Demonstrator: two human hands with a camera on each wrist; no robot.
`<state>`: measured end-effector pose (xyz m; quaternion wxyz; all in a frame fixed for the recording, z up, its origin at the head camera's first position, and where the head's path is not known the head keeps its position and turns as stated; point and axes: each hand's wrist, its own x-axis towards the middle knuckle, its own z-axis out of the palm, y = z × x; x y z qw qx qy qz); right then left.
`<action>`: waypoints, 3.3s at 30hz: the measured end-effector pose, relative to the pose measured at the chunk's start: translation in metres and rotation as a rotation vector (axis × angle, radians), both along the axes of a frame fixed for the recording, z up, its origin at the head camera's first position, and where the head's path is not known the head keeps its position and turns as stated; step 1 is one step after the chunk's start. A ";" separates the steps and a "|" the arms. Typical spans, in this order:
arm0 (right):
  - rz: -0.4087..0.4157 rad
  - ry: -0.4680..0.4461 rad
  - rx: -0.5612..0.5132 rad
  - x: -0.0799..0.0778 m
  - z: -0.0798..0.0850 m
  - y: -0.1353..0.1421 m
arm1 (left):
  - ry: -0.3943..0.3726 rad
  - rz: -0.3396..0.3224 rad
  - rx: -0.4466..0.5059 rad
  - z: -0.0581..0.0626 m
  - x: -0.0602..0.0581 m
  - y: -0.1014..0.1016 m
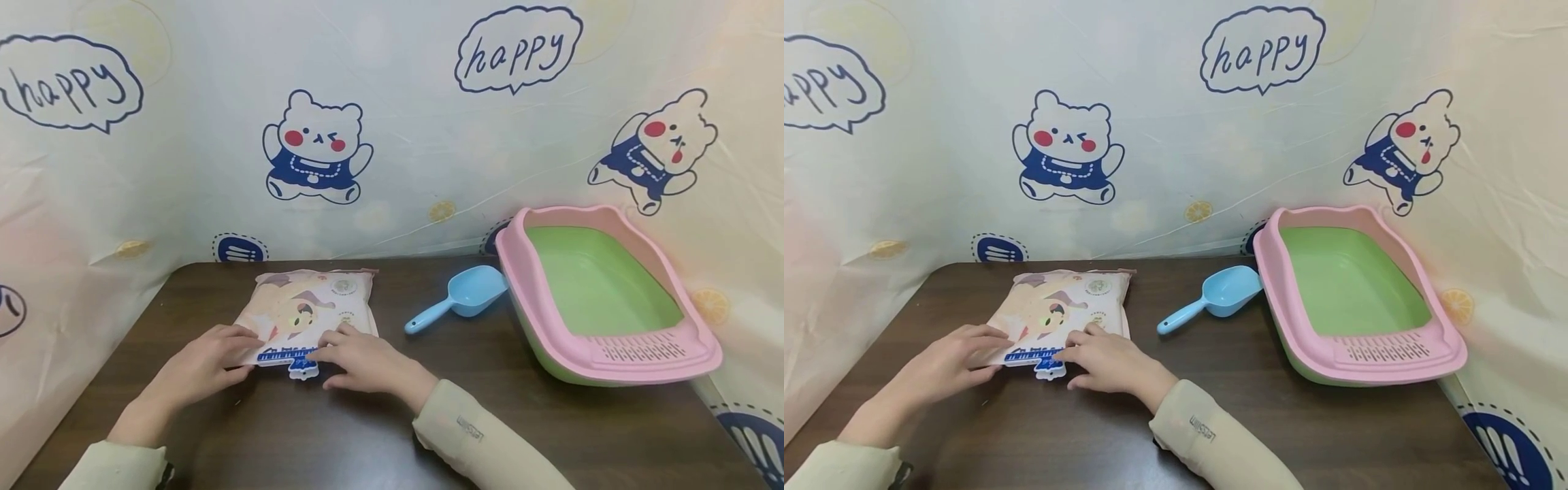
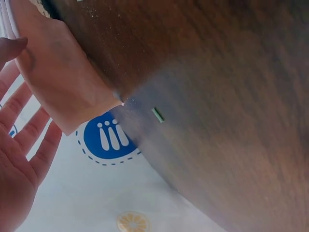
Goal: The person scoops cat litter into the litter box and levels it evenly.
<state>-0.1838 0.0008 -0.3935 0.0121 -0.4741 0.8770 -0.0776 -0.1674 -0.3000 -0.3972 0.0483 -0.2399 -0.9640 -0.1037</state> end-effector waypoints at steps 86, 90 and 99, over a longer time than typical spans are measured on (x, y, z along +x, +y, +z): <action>-0.115 0.042 -0.145 -0.024 -0.008 -0.030 | -0.045 0.127 0.127 0.001 -0.003 -0.004; -0.107 0.031 -0.162 -0.024 -0.009 -0.029 | -0.025 0.119 0.132 0.002 -0.003 -0.004; -0.086 0.085 -0.176 -0.024 -0.010 -0.025 | -0.052 0.153 0.145 0.002 -0.003 -0.002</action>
